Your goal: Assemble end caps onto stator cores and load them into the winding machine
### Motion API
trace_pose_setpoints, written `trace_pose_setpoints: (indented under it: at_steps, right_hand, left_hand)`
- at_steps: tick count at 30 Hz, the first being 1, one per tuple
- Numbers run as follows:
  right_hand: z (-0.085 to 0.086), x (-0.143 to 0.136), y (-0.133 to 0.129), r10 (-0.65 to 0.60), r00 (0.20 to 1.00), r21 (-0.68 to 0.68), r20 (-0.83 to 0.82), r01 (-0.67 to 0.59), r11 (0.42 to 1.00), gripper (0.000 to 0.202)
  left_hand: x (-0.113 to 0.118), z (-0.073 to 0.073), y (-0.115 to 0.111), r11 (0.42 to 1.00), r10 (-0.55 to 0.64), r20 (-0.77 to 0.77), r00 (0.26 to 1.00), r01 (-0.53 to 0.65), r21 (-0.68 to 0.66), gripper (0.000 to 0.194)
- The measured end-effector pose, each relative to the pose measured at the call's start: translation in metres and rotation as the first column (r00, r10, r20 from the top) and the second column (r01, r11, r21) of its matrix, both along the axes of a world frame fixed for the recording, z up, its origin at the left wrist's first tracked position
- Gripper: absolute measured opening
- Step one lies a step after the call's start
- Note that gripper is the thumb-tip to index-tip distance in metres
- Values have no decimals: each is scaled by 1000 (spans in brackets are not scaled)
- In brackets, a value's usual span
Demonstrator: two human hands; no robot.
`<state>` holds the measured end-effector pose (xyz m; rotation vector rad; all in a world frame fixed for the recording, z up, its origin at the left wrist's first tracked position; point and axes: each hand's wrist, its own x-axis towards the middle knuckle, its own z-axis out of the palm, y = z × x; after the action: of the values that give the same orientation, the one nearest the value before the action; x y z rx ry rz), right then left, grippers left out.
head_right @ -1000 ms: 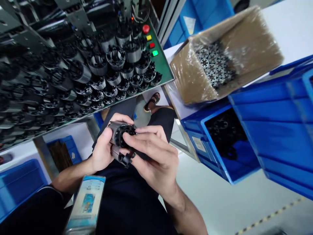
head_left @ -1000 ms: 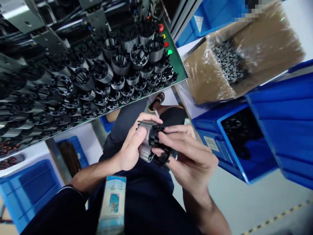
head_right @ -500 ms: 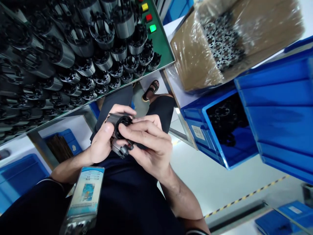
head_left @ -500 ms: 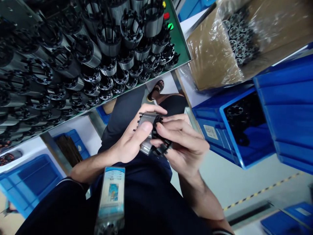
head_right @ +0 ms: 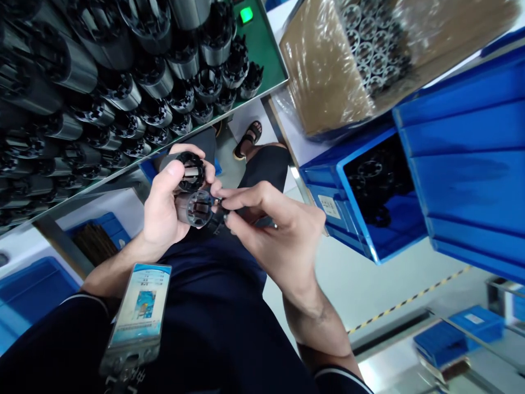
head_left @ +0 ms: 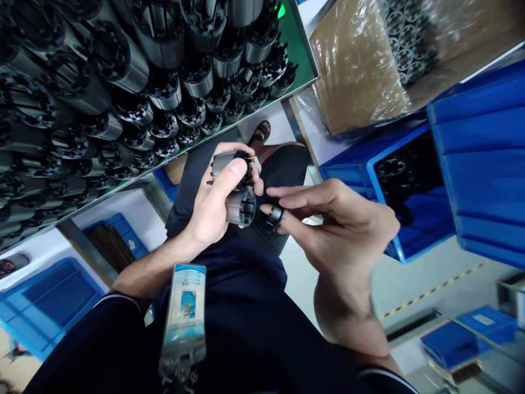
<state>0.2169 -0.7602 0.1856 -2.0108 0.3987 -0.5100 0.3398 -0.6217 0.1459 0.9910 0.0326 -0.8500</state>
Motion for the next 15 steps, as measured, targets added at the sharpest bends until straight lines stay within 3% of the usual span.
trace_pose_setpoints:
  at_steps: [5,10,15]
  right_hand:
    - [-9,2,11,77,995,2,61,-77,997,42]
    - [-17,-6,16,150,984,40,92,-154,987,67]
    - [-18,-8,19,89,988,27,129,-94,995,60]
  left_hand:
    - [-5,1,1,997,75,137,988,-75,-1,48]
    - [-2,0,9,972,-104,244,964,47,230,59]
    - [-1,-8,15,984,-132,209,969,102,145,53]
